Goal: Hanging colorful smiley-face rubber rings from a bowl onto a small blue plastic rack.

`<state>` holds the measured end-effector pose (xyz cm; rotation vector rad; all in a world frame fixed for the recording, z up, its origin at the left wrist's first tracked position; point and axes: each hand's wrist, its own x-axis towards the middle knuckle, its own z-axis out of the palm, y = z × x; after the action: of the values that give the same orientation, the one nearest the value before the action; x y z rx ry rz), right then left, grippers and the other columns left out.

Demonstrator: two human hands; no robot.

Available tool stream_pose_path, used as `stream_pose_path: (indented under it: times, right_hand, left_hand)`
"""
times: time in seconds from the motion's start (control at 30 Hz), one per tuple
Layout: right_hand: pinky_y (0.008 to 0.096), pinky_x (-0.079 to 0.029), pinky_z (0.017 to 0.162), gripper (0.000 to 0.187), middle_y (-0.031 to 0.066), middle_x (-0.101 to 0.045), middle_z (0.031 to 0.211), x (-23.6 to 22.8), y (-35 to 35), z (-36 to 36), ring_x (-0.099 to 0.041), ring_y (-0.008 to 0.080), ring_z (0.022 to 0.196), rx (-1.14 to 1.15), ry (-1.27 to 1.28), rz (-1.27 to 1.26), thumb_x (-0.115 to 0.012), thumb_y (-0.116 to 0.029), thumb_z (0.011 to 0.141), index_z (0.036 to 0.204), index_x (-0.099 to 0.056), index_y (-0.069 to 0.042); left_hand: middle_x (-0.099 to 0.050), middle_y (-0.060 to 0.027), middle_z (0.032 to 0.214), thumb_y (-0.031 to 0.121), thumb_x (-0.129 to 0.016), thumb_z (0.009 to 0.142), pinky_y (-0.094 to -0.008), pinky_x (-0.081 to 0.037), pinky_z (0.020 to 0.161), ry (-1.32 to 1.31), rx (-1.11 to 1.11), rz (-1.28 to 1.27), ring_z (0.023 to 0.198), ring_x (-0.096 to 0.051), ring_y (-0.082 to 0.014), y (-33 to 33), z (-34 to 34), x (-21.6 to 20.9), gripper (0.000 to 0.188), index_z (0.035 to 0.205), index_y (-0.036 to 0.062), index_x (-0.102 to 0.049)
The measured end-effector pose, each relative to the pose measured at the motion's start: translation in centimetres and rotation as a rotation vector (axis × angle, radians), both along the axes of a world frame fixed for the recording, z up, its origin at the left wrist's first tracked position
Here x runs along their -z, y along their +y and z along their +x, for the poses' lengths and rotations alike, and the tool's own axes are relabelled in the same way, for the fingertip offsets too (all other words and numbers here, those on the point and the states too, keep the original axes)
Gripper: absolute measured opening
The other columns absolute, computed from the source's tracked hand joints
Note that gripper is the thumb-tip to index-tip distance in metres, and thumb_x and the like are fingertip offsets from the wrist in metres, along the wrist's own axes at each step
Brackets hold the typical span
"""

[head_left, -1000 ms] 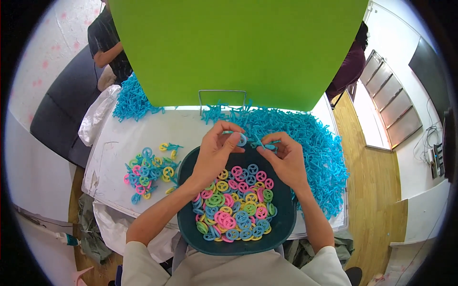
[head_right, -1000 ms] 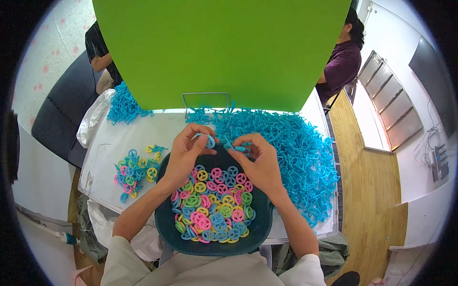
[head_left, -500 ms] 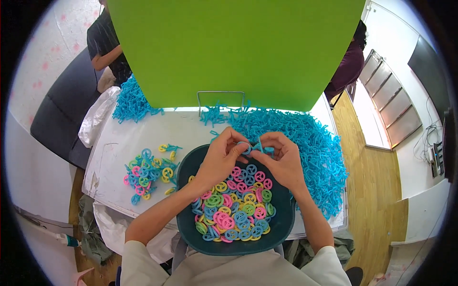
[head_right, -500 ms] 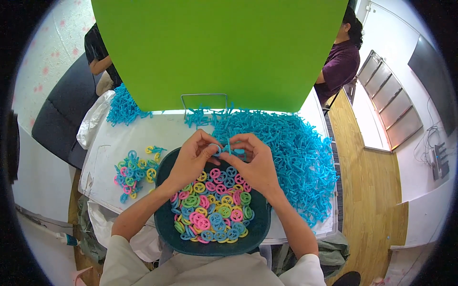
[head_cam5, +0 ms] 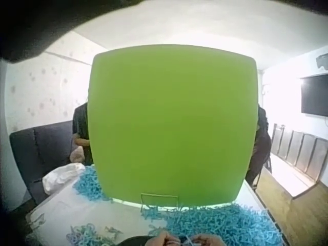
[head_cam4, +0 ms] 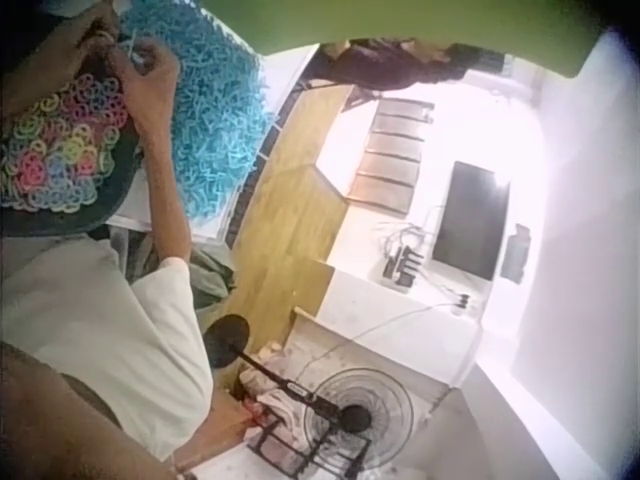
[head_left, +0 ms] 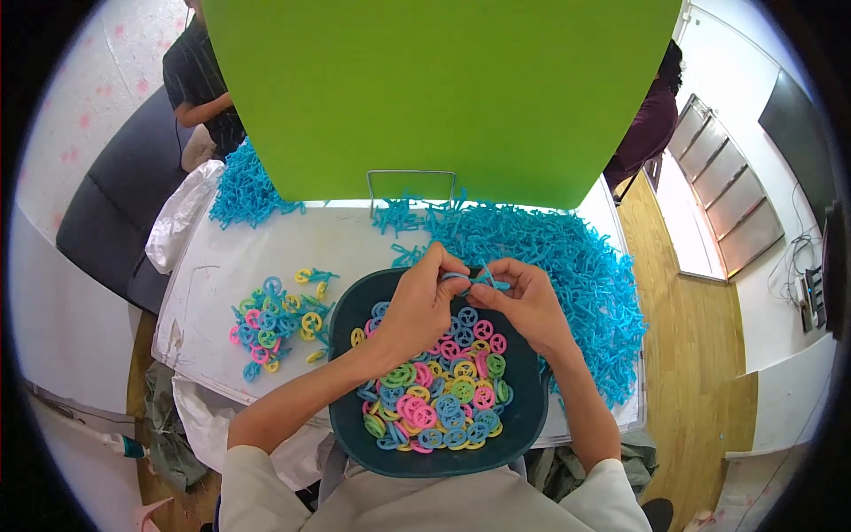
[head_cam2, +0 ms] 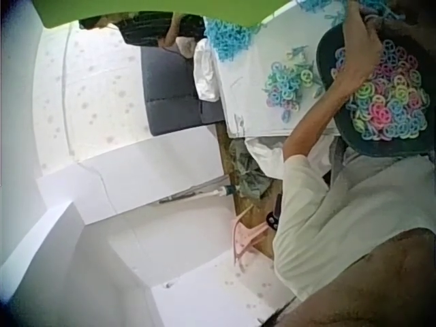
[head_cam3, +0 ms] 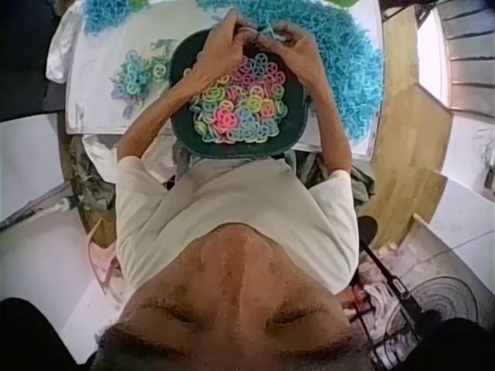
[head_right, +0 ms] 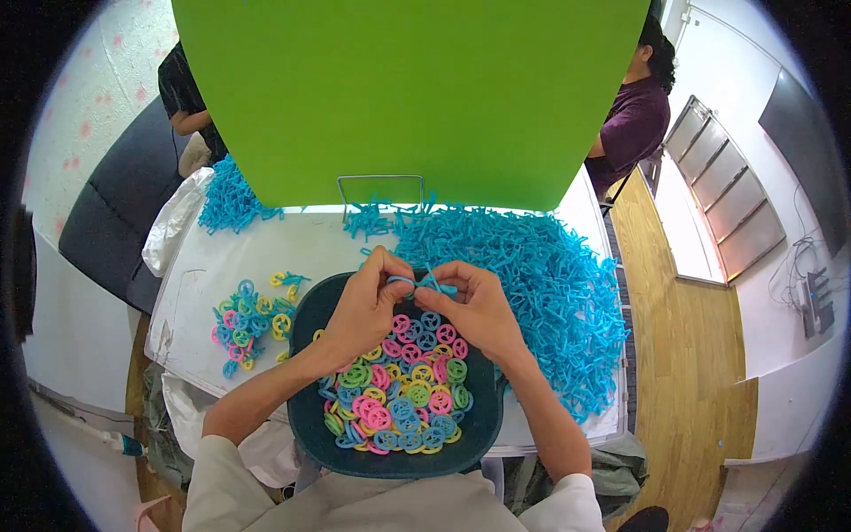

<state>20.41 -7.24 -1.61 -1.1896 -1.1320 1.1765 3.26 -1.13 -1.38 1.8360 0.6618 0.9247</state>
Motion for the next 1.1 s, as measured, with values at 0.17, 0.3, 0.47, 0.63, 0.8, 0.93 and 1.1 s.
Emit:
stream_pose_path:
  times: [0.17,0.3,0.47,0.63,0.8,0.93,1.1]
  right_hand:
    - [0.0253,-0.056,0.076,0.033,0.0108,-0.066,0.098,-0.7,-0.1,-0.3,-0.067,0.0154,0.086,0.014,0.116,-0.039,-0.069,-0.005,0.085,0.114,-0.054,0.002]
    - [0.026,-0.056,0.076,0.038,0.012,-0.066,0.097,-0.9,-0.2,-0.2,-0.067,0.0166,0.085,0.015,0.232,-0.076,-0.069,-0.006,0.085,0.118,-0.052,0.003]
    - [0.0266,-0.056,0.077,0.038,0.0128,-0.065,0.099,-1.2,-0.2,-0.2,-0.067,0.0176,0.085,-0.034,0.406,-0.144,-0.068,-0.006,0.086,0.119,-0.051,0.002]
    - [0.0278,-0.056,0.074,0.039,0.0098,-0.065,0.102,-1.0,-0.1,-0.8,-0.067,0.0176,0.085,0.004,0.229,-0.049,-0.067,-0.009,0.087,0.122,-0.051,0.0]
    - [0.0224,-0.05,0.064,0.024,0.0057,-0.067,0.087,-0.9,-0.1,-1.4,-0.067,0.0121,0.077,0.151,-0.561,0.302,-0.064,-0.004,0.088,0.111,-0.059,-0.003]
    - [0.0232,-0.049,0.059,0.017,0.0071,-0.068,0.078,-0.9,-0.1,-1.7,-0.067,0.0112,0.07,0.231,-0.524,0.317,-0.065,-0.007,0.088,0.103,-0.062,-0.001]
    - [0.0294,-0.046,0.048,0.016,0.0126,-0.064,0.063,-0.8,-0.3,-1.7,-0.064,0.021,0.054,0.323,-0.731,0.34,-0.069,-0.017,0.086,0.096,-0.067,-0.005]
  left_hand:
    - [-0.059,-0.0159,0.094,-0.005,-0.056,0.087,-0.0344,-0.049,0.072,0.002,-0.109,0.262,0.085,-0.062,-0.0281,-0.4,0.7,0.1,0.013,0.096,-0.0002,-0.049]
    - [-0.059,-0.0159,0.091,-0.005,-0.059,0.084,-0.0347,-0.049,0.071,0.017,-0.156,0.368,0.083,-0.062,-0.0312,-0.5,0.8,-0.3,0.015,0.097,0.0005,-0.052]
    - [-0.061,-0.0139,0.089,-0.003,-0.062,0.083,-0.0324,-0.05,0.067,0.009,-0.137,0.415,0.078,-0.062,-0.0272,-0.5,0.3,-0.9,0.016,0.097,0.0009,-0.055]
    - [-0.065,-0.0095,0.089,0.001,-0.065,0.085,-0.0275,-0.049,0.064,-0.027,-0.118,-0.037,0.077,-0.062,-0.0154,0.0,-0.2,-2.1,0.012,0.095,0.0,-0.058]
    - [-0.066,-0.0071,0.097,0.003,-0.058,0.092,-0.0264,-0.054,0.075,-0.125,0.015,-0.253,0.087,-0.062,-0.0118,1.2,-0.9,-0.9,0.017,0.108,-0.0011,-0.061]
    - [-0.066,-0.0082,0.099,0.004,-0.056,0.093,-0.0277,-0.055,0.08,-0.231,0.066,-0.263,0.088,-0.063,-0.0128,0.8,-1.1,-1.5,0.022,0.114,-0.0002,-0.061]
    - [-0.067,-0.0098,0.101,0.007,-0.058,0.093,-0.027,-0.055,0.08,-0.217,0.081,-0.39,0.09,-0.064,-0.0129,0.7,-1.3,-1.6,0.025,0.116,-0.001,-0.062]
